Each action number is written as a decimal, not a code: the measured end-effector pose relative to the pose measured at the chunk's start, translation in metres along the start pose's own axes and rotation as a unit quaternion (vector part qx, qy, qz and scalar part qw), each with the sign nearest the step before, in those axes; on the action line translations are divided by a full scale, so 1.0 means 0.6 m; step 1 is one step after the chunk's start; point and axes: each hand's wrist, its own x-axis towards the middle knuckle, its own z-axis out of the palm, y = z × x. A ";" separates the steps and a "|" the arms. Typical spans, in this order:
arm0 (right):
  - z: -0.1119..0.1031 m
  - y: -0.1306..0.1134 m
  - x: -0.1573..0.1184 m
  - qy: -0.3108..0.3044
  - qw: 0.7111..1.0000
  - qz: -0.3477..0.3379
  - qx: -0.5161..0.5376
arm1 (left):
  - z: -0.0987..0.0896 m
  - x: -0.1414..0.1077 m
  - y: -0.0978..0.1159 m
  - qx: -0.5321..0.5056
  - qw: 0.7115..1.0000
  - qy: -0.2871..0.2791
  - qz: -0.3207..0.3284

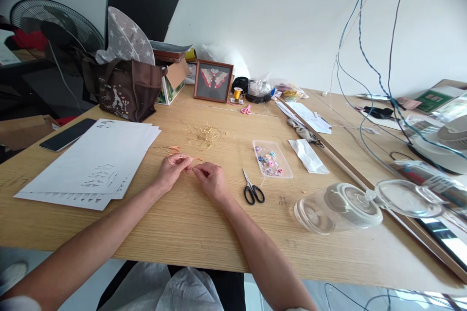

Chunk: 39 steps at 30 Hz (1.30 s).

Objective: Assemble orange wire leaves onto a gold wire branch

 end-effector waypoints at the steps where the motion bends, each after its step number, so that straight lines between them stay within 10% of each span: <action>1: -0.001 -0.002 0.000 -0.001 1.000 -0.005 -0.008 | -0.001 0.000 -0.002 0.019 1.000 0.001 0.004; 13: -0.011 -0.008 0.002 0.015 0.990 -0.057 -0.130 | -0.007 -0.002 -0.002 0.248 0.962 -0.019 0.111; 22: -0.031 0.015 0.014 0.043 0.998 0.034 -0.026 | -0.002 -0.003 -0.001 0.140 0.977 -0.135 0.088; 30: -0.009 0.008 0.007 0.013 0.999 0.036 0.015 | -0.001 -0.001 0.006 -0.020 0.999 -0.045 0.021; 39: -0.001 -0.008 0.000 -0.009 0.999 -0.013 -0.031 | -0.004 0.000 0.001 0.072 0.997 0.006 0.031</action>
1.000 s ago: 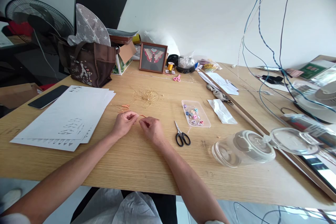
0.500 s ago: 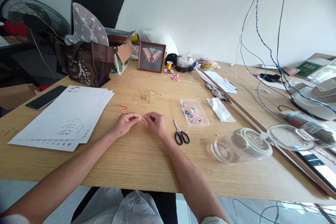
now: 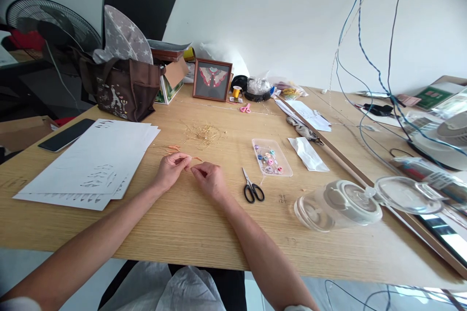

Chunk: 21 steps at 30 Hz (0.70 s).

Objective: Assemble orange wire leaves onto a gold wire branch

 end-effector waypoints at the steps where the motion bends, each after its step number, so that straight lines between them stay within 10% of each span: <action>1: -0.001 -0.002 0.000 -0.002 1.000 -0.005 -0.011 | -0.001 0.000 -0.002 0.026 1.000 -0.002 0.013; 10: -0.012 -0.008 0.001 0.032 0.994 -0.040 -0.092 | -0.004 0.000 -0.009 0.202 0.967 -0.049 0.144; 21: -0.020 0.019 0.013 0.038 0.993 0.096 0.054 | 0.002 -0.002 0.007 -0.038 0.994 -0.092 0.033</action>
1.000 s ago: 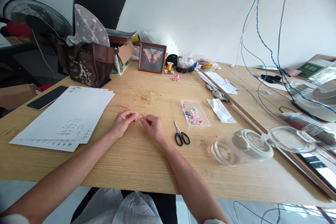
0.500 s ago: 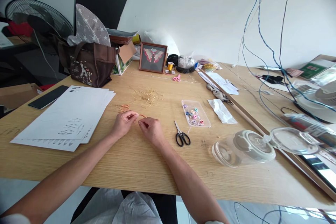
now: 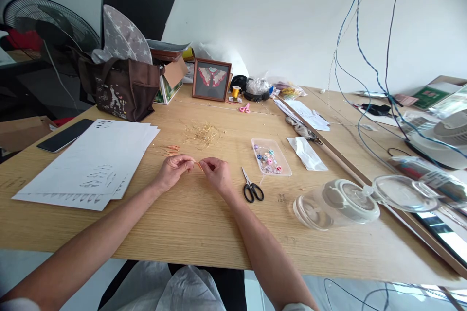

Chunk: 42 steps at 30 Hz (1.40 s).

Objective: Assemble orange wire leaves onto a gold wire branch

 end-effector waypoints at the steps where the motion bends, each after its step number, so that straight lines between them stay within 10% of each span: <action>1: 0.004 0.000 -0.002 -0.004 1.000 -0.007 -0.003 | 0.000 0.001 0.000 -0.023 1.000 0.017 -0.008; 12: 0.017 -0.019 -0.018 -0.040 0.990 -0.116 -0.076 | 0.000 0.002 -0.011 -0.019 0.992 0.112 -0.048; 24: 0.000 -0.018 -0.012 0.031 0.981 -0.133 -0.139 | -0.005 0.000 -0.013 0.212 0.975 0.014 0.067; 32: -0.005 0.006 0.002 0.029 0.999 -0.010 -0.030 | 0.001 -0.004 0.004 0.070 0.996 -0.037 0.028; 42: 0.019 -0.015 -0.017 -0.033 0.992 -0.105 -0.064 | -0.001 0.004 -0.007 -0.029 0.994 0.094 -0.035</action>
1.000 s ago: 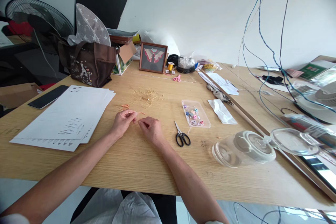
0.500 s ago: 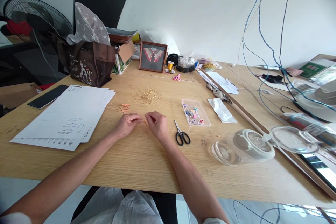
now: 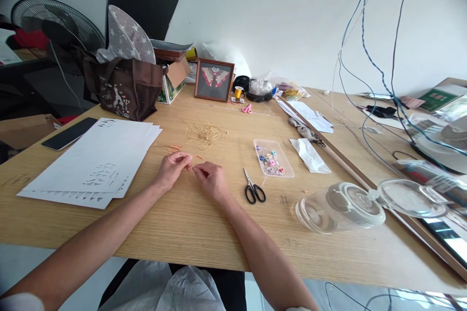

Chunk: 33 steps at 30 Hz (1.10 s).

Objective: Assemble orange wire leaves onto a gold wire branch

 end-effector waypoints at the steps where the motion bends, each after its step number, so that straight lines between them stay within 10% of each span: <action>1: 0.000 -0.002 -0.001 -0.003 1.000 -0.008 -0.006 | -0.001 0.000 -0.001 0.014 1.000 0.004 0.000; 12: -0.011 0.002 0.001 0.042 0.995 -0.033 -0.080 | -0.008 -0.001 -0.011 0.230 0.966 -0.044 0.108; 19: -0.025 0.021 0.011 0.086 0.995 0.045 -0.015 | 0.002 -0.009 0.003 0.164 0.970 -0.145 0.106; 26: -0.006 0.016 0.006 0.042 0.996 0.066 0.037 | 0.003 -0.003 0.004 -0.031 0.998 -0.044 0.014; 33: 0.003 -0.005 -0.001 0.009 1.000 -0.008 -0.001 | 0.001 -0.001 -0.004 0.015 1.000 0.015 0.001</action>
